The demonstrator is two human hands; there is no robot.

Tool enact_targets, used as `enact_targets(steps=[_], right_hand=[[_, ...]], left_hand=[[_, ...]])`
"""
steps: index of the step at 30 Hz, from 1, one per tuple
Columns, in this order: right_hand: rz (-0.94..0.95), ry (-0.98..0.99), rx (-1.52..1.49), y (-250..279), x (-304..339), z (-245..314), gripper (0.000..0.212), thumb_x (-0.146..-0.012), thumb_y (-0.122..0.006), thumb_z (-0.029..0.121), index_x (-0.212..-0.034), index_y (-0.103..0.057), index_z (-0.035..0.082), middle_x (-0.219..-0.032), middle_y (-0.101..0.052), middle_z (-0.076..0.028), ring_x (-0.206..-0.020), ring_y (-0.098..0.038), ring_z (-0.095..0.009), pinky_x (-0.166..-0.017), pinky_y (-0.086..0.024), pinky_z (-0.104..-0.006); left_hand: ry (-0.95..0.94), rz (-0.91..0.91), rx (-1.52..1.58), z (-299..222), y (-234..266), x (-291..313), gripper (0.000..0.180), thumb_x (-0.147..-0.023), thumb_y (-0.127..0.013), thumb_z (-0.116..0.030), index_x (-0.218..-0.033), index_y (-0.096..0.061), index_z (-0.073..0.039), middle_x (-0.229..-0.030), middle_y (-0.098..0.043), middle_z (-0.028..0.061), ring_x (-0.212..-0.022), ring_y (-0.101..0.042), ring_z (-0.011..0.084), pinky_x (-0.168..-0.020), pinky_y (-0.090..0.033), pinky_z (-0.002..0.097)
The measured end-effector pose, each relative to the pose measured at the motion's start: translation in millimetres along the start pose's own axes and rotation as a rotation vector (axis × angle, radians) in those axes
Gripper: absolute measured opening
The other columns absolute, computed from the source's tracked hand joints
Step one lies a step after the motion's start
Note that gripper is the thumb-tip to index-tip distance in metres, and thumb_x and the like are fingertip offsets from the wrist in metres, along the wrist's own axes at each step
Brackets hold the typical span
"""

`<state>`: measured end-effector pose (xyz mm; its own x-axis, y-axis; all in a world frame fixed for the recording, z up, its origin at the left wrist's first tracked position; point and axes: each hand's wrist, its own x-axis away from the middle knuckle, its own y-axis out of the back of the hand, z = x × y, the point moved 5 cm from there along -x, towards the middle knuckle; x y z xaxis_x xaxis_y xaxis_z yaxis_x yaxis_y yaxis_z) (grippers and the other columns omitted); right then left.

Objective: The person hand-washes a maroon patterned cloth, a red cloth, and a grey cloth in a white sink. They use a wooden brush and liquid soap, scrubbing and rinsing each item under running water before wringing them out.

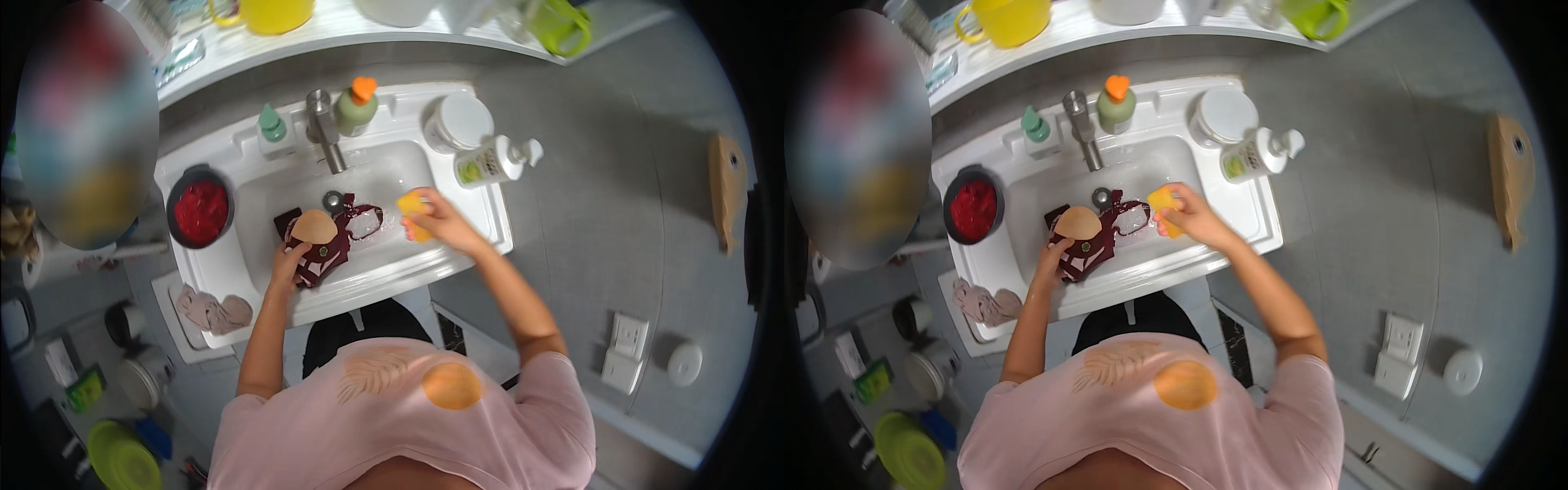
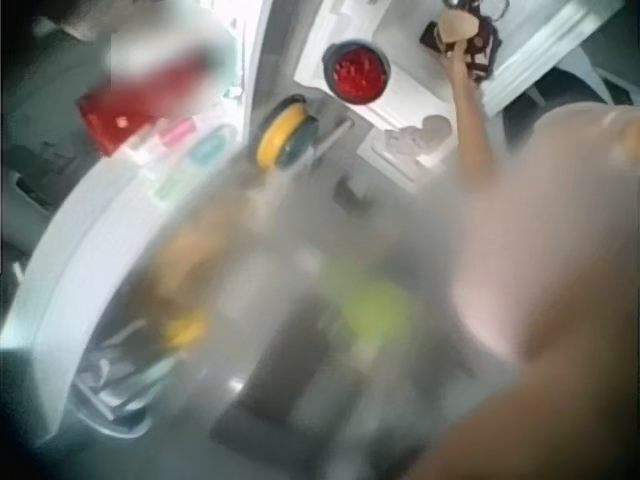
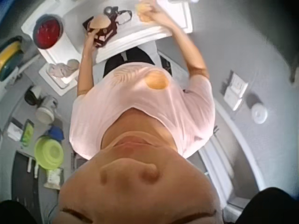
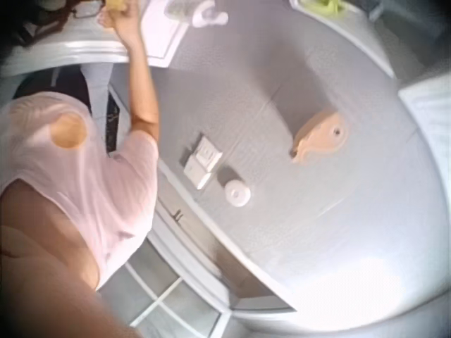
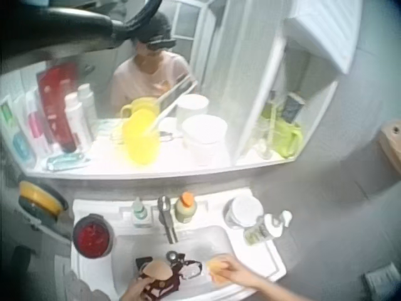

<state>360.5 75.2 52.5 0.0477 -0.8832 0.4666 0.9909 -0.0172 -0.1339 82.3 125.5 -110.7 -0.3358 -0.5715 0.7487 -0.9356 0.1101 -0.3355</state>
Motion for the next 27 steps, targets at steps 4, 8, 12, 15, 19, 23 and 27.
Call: enact_targets(steps=[4,8,12,15,19,23,27], right_hand=[[-0.271,-0.107,0.412,32,-135,-141,0.044,-0.082,-0.047,-0.003,-0.123,-0.038,0.011,-0.092,-0.056,-0.017,-0.079,-0.059,-0.025,-0.07,-0.05,-0.0355],[-0.367,0.054,1.136,13,-202,-168,0.05,-0.076,-0.047,0.0,-0.124,-0.041,0.014,-0.105,-0.049,-0.023,-0.09,-0.054,-0.04,-0.076,-0.047,-0.0458],[-0.307,0.217,1.133,-9,-221,-175,0.032,-0.078,-0.046,0.003,-0.11,-0.047,0.006,-0.1,-0.05,-0.021,-0.086,-0.053,-0.039,-0.072,-0.046,-0.0454],[-0.291,0.529,0.808,-53,-187,-141,0.031,-0.077,-0.047,0.003,-0.108,-0.05,0.002,-0.1,-0.052,-0.022,-0.086,-0.053,-0.039,-0.078,-0.044,-0.0429],[0.114,0.679,1.236,-138,-157,-97,0.023,-0.077,-0.049,0.009,-0.097,-0.058,0.0,-0.104,-0.054,-0.019,-0.098,-0.05,-0.035,-0.086,-0.039,-0.0369],[0.022,0.659,1.159,-124,-156,-72,0.027,-0.075,-0.052,0.012,-0.098,-0.059,0.002,-0.106,-0.055,-0.017,-0.103,-0.049,-0.032,-0.088,-0.037,-0.0437],[0.052,0.781,1.17,-127,-132,-76,0.024,-0.074,-0.053,0.012,-0.097,-0.06,0.005,-0.104,-0.056,-0.019,-0.106,-0.048,-0.034,-0.088,-0.038,-0.0455]], left_hand=[[-0.153,-0.074,0.05,3,19,-10,0.061,-0.071,-0.062,-0.004,-0.126,-0.035,0.003,-0.112,-0.052,0.0152,-0.101,-0.056,0.0255,-0.083,-0.049,0.0351],[-0.188,-0.136,0.245,4,24,-10,0.066,-0.072,-0.058,0.002,-0.131,-0.028,0.0,-0.119,-0.047,0.0169,-0.105,-0.053,0.0265,-0.088,-0.046,0.0356],[-0.132,-0.055,0.355,9,15,-24,0.061,-0.074,-0.055,0.005,-0.13,-0.033,-0.002,-0.114,-0.05,0.0152,-0.102,-0.055,0.0253,-0.081,-0.05,0.0335],[-0.069,0.014,0.47,6,2,-23,0.056,-0.075,-0.054,0.005,-0.128,-0.036,-0.002,-0.112,-0.051,0.0144,-0.099,-0.055,0.0247,-0.079,-0.051,0.0344],[-0.023,0.08,0.495,8,-20,-29,0.048,-0.076,-0.051,0.005,-0.122,-0.04,-0.002,-0.109,-0.053,0.0128,-0.096,-0.057,0.0235,-0.082,-0.05,0.0345],[-0.075,0.122,0.534,1,-45,-20,0.041,-0.076,-0.05,0.005,-0.116,-0.043,-0.001,-0.104,-0.054,0.0107,-0.091,-0.058,0.0209,-0.079,-0.05,0.0326],[-0.03,0.175,0.52,9,-43,-22,0.042,-0.076,-0.051,0.004,-0.117,-0.043,-0.001,-0.107,-0.054,0.0112,-0.095,-0.058,0.0216,-0.083,-0.049,0.0335]])
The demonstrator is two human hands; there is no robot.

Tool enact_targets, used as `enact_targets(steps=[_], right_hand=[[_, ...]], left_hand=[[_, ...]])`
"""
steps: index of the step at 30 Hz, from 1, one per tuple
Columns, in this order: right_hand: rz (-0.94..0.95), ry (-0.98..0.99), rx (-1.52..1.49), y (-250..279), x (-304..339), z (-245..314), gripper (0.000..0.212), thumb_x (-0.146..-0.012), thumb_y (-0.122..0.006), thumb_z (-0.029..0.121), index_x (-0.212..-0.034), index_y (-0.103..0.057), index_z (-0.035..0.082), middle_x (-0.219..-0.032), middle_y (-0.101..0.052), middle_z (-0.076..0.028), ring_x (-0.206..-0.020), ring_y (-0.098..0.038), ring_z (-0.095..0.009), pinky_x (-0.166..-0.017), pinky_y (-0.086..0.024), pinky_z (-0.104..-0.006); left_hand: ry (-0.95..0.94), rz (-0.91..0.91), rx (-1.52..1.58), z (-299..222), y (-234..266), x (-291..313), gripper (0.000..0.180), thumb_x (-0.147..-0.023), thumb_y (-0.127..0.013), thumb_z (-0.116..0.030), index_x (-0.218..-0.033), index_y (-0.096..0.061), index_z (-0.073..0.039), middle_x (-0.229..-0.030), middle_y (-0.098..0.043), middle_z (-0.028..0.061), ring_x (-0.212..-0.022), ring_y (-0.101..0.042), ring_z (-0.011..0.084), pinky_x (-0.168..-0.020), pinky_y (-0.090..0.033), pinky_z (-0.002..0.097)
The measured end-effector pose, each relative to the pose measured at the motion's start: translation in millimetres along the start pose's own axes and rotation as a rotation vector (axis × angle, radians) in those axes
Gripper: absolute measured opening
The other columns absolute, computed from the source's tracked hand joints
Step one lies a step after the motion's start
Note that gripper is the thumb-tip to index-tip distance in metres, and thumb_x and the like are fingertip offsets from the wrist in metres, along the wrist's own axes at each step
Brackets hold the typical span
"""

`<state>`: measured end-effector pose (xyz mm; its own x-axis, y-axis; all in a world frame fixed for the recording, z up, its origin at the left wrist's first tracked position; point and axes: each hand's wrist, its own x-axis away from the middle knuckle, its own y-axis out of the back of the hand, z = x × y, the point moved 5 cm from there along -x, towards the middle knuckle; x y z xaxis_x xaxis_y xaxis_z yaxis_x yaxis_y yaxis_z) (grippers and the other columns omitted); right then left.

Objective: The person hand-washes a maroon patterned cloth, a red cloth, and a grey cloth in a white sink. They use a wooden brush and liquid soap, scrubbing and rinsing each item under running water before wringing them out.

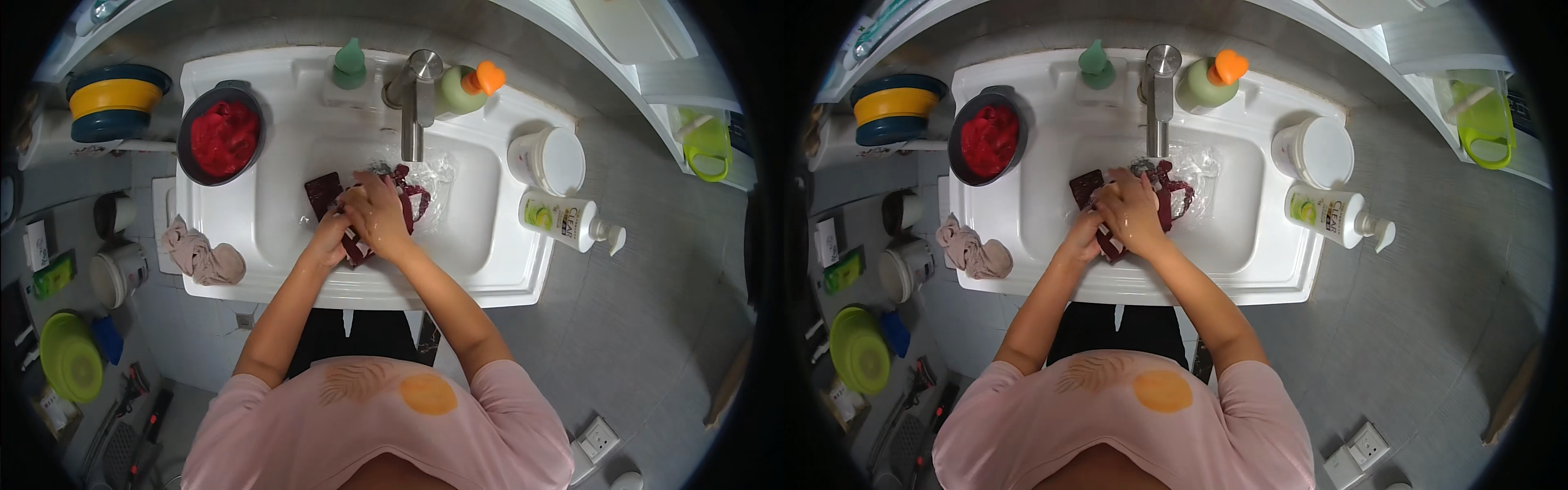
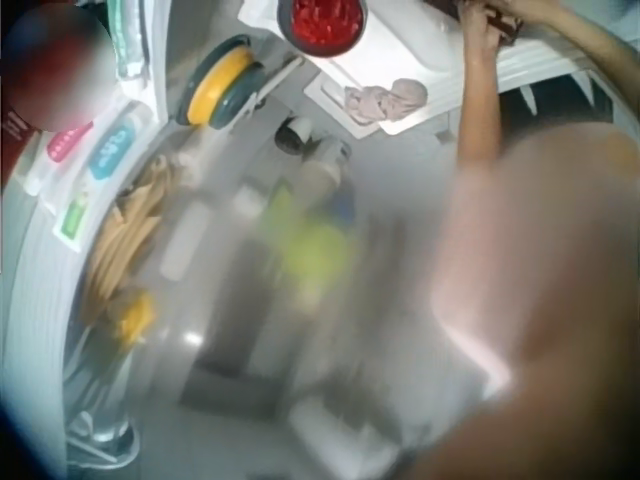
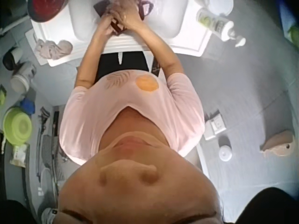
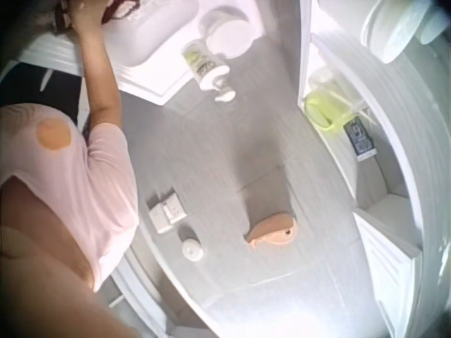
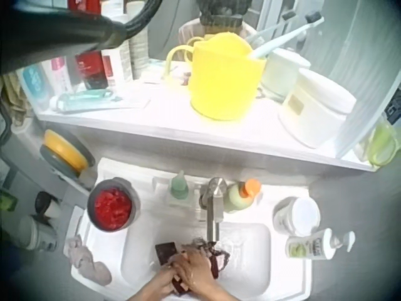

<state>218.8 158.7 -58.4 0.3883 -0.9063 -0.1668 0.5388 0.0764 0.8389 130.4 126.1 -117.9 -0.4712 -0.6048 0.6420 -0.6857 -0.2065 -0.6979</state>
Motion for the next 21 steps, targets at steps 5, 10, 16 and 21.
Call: enact_targets(steps=[5,10,16,21], right_hand=[[-0.138,-0.061,-0.096,-19,20,-36,0.022,-0.079,-0.052,0.012,-0.098,-0.06,0.006,-0.112,-0.053,-0.017,-0.11,-0.044,-0.037,-0.093,-0.036,-0.0471],[-0.108,-0.049,-0.015,25,14,14,0.029,-0.081,-0.052,0.014,-0.109,-0.057,0.008,-0.122,-0.046,-0.016,-0.114,-0.04,-0.037,-0.096,-0.033,-0.0466],[-0.074,-0.202,-0.237,17,23,0,0.032,-0.083,-0.051,0.014,-0.114,-0.051,0.009,-0.117,-0.048,-0.017,-0.108,-0.046,-0.035,-0.091,-0.038,-0.0405],[-0.039,-0.814,-0.964,2,29,-50,0.029,-0.093,-0.042,0.024,-0.114,-0.046,0.005,-0.108,-0.052,-0.009,-0.098,-0.051,-0.022,-0.085,-0.04,-0.0322]], left_hand=[[0.008,-0.042,-0.013,0,-18,10,0.042,-0.072,-0.048,0.006,-0.113,-0.046,-0.002,-0.104,-0.055,0.0108,-0.094,-0.058,0.0212,-0.083,-0.049,0.0338],[0.022,0.022,-0.022,-15,-27,22,0.041,-0.068,-0.048,0.007,-0.108,-0.047,-0.001,-0.094,-0.055,0.0078,-0.088,-0.059,0.0181,-0.078,-0.05,0.0293],[0.052,-0.011,-0.207,-11,-18,28,0.048,-0.067,-0.046,0.005,-0.115,-0.044,0.002,-0.1,-0.055,0.0105,-0.09,-0.059,0.0199,-0.081,-0.05,0.0309],[0.074,0.032,-0.384,-32,-27,36,0.051,-0.066,-0.047,0.004,-0.116,-0.046,0.004,-0.099,-0.057,0.0094,-0.089,-0.057,0.0171,-0.081,-0.047,0.0278]])
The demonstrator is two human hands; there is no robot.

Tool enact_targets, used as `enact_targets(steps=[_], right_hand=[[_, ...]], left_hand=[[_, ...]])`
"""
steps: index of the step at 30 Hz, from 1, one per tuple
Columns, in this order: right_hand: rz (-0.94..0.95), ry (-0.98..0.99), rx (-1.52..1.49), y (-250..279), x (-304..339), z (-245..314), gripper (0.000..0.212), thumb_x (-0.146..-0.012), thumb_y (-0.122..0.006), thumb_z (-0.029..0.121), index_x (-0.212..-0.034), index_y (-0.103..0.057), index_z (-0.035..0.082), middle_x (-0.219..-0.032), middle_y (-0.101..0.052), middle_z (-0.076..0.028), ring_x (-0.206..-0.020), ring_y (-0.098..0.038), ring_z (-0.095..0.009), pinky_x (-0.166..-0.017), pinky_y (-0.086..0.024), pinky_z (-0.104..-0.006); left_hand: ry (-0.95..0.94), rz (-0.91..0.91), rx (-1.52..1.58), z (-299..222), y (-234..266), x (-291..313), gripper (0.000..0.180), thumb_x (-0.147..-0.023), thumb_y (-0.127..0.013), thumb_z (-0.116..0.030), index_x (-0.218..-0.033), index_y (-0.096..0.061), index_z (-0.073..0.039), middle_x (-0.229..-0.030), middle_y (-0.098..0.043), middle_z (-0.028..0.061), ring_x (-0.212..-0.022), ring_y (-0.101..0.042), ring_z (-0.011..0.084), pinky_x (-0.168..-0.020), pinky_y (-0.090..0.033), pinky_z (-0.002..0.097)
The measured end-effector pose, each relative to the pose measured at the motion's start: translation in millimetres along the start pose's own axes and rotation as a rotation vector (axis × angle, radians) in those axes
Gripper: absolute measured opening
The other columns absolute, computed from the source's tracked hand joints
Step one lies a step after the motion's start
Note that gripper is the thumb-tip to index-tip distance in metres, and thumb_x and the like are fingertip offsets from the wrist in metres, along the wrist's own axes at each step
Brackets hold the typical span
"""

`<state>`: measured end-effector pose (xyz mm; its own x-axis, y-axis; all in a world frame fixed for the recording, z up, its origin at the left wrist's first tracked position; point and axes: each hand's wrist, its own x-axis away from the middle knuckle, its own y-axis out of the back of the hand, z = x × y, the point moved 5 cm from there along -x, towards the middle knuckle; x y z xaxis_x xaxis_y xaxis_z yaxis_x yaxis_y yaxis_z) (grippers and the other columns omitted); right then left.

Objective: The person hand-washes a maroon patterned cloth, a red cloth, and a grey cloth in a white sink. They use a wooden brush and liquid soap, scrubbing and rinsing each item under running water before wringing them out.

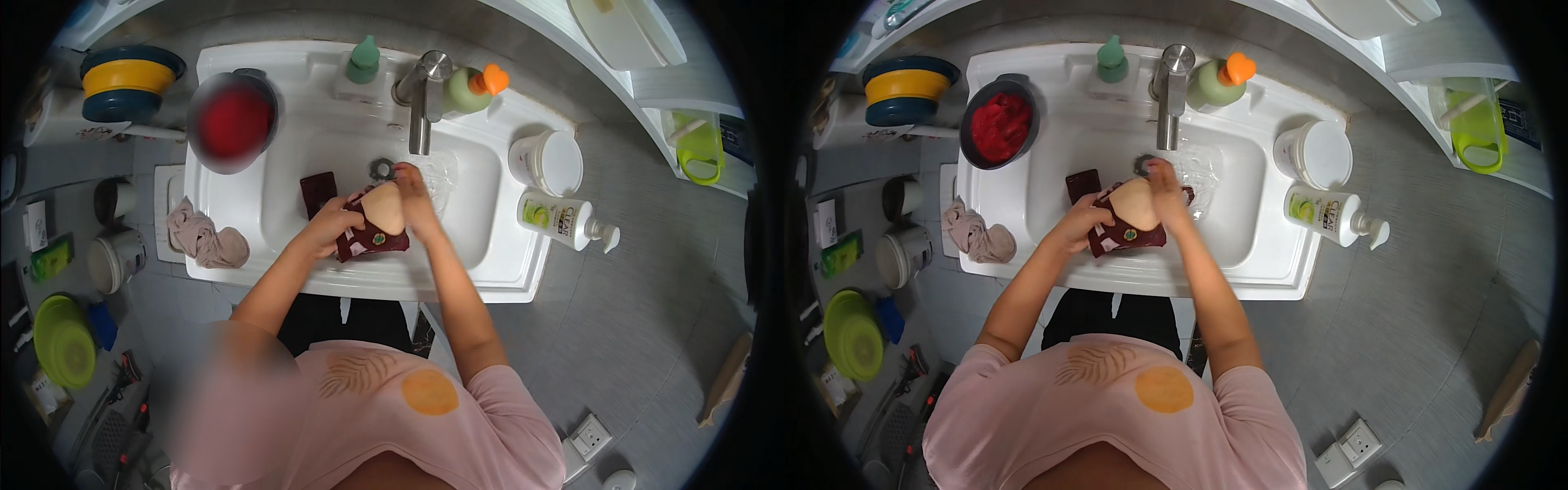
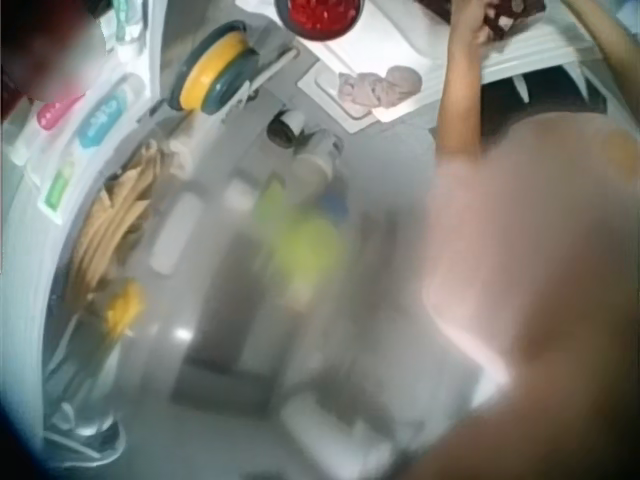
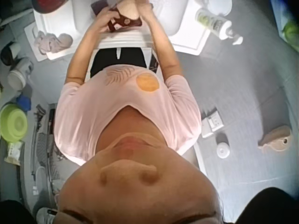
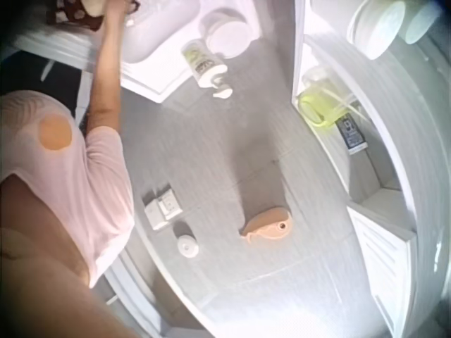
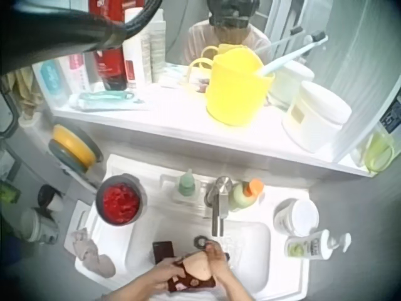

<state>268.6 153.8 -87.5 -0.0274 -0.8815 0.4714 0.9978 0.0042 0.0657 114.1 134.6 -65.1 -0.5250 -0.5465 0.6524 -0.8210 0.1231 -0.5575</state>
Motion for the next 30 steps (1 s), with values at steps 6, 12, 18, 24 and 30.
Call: enact_targets(steps=[6,12,18,24,30], right_hand=[[0.146,0.142,-0.039,11,29,27,0.035,-0.093,-0.045,0.031,-0.114,-0.044,0.004,-0.096,-0.05,-0.005,-0.086,-0.049,-0.015,-0.08,-0.042,-0.0275],[0.214,0.361,0.299,-47,62,32,0.034,-0.084,-0.056,0.015,-0.111,-0.043,-0.002,-0.093,-0.057,-0.021,-0.085,-0.059,-0.033,-0.076,-0.046,-0.036],[0.248,0.427,0.657,-55,70,12,0.028,-0.078,-0.055,0.01,-0.103,-0.048,0.0,-0.093,-0.057,-0.02,-0.083,-0.056,-0.038,-0.066,-0.047,-0.0425],[0.428,0.654,0.617,-69,89,18,0.024,-0.077,-0.053,0.009,-0.099,-0.051,0.0,-0.094,-0.057,-0.019,-0.088,-0.055,-0.037,-0.074,-0.046,-0.0414],[-0.195,0.448,0.314,-39,51,42,0.026,-0.092,-0.04,0.02,-0.11,-0.047,0.002,-0.096,-0.055,-0.014,-0.088,-0.055,-0.026,-0.078,-0.044,-0.037]], left_hand=[[-0.685,-0.335,-0.618,-53,-5,2,0.033,-0.069,-0.06,-0.007,-0.1,-0.057,0.004,-0.088,-0.06,0.0114,-0.078,-0.055,0.0161,-0.072,-0.044,0.0264],[-0.506,-0.65,-0.615,-23,7,4,0.061,-0.072,-0.071,-0.027,-0.115,-0.044,0.006,-0.108,-0.051,0.0183,-0.098,-0.052,0.0248,-0.083,-0.043,0.0321],[0.055,-0.353,0.534,52,52,18,0.058,-0.081,-0.064,-0.03,-0.121,-0.039,0.002,-0.126,-0.036,0.0212,-0.107,-0.049,0.03,-0.085,-0.046,0.044],[0.294,0.038,0.548,67,32,7,0.04,-0.083,-0.057,-0.013,-0.117,-0.044,0.002,-0.114,-0.052,0.0199,-0.105,-0.054,0.0282,-0.09,-0.046,0.0467],[-0.138,-0.039,0.202,38,13,22,0.042,-0.082,-0.053,-0.001,-0.122,-0.04,0.001,-0.117,-0.051,0.0136,-0.105,-0.054,0.0244,-0.09,-0.046,0.0374]])
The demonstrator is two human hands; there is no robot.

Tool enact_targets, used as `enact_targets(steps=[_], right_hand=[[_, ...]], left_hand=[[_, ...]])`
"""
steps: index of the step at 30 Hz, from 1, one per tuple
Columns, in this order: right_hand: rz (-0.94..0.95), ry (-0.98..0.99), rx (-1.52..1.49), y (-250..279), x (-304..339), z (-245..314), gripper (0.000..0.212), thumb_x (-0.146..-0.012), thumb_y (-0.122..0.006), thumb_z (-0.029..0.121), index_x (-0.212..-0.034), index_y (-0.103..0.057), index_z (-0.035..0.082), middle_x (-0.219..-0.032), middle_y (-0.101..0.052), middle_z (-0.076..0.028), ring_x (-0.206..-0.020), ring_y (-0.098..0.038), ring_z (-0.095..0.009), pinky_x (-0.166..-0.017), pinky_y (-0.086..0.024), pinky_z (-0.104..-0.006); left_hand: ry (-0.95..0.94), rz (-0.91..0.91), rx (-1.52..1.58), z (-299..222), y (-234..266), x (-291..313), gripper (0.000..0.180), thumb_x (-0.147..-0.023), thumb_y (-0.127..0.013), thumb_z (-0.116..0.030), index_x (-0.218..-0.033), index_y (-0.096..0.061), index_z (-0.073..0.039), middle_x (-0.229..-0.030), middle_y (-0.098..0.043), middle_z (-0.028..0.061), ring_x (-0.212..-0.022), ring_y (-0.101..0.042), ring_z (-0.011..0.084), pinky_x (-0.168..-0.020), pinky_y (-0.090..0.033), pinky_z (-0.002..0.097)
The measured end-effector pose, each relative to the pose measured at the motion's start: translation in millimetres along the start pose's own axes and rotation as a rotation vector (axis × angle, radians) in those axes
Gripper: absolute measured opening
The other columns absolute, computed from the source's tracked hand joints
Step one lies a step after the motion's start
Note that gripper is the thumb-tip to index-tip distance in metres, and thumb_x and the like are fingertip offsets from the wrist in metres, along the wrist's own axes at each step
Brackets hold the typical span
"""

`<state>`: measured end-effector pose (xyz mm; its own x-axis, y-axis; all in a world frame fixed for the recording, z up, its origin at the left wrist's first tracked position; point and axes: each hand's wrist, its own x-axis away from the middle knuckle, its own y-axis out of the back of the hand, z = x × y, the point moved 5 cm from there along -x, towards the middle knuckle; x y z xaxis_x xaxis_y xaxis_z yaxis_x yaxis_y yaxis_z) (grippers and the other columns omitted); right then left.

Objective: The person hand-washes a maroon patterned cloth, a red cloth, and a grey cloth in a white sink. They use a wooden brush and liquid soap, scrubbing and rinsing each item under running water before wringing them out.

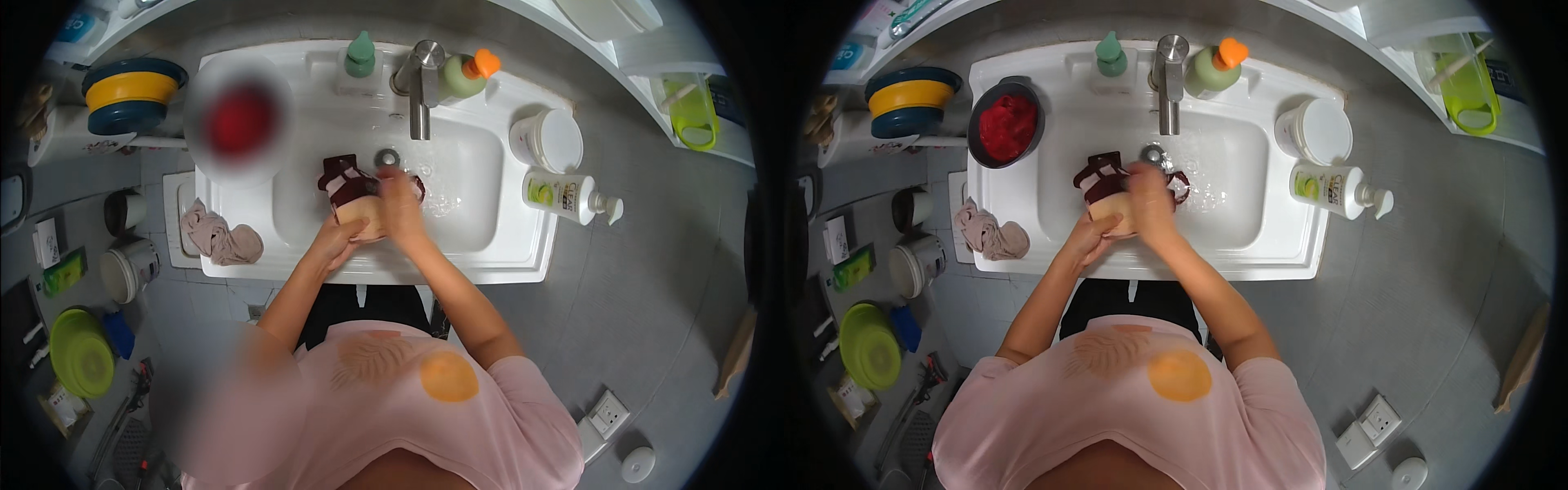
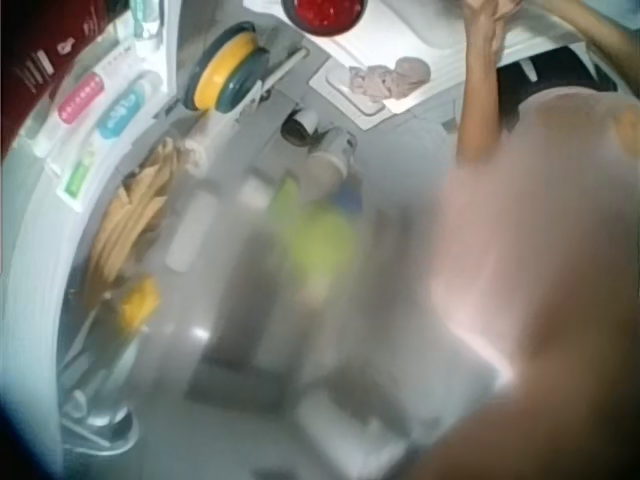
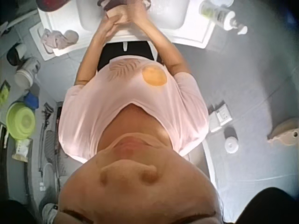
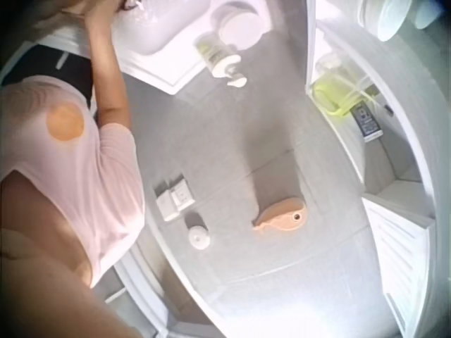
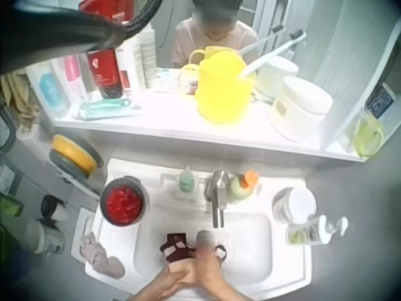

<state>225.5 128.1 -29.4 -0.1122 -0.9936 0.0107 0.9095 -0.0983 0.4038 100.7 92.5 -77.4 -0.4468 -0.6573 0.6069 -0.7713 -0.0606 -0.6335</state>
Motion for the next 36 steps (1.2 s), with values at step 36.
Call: enact_targets(steps=[36], right_hand=[[0.207,-0.278,-0.276,-23,-46,29,0.022,-0.09,-0.044,0.022,-0.102,-0.049,0.005,-0.101,-0.055,-0.012,-0.098,-0.052,-0.029,-0.084,-0.04,-0.0345]], left_hand=[[-0.144,-0.109,-0.49,-59,-24,28,0.054,-0.066,-0.041,0.006,-0.12,-0.043,-0.001,-0.102,-0.055,0.0071,-0.093,-0.055,0.0138,-0.08,-0.045,0.0255]])
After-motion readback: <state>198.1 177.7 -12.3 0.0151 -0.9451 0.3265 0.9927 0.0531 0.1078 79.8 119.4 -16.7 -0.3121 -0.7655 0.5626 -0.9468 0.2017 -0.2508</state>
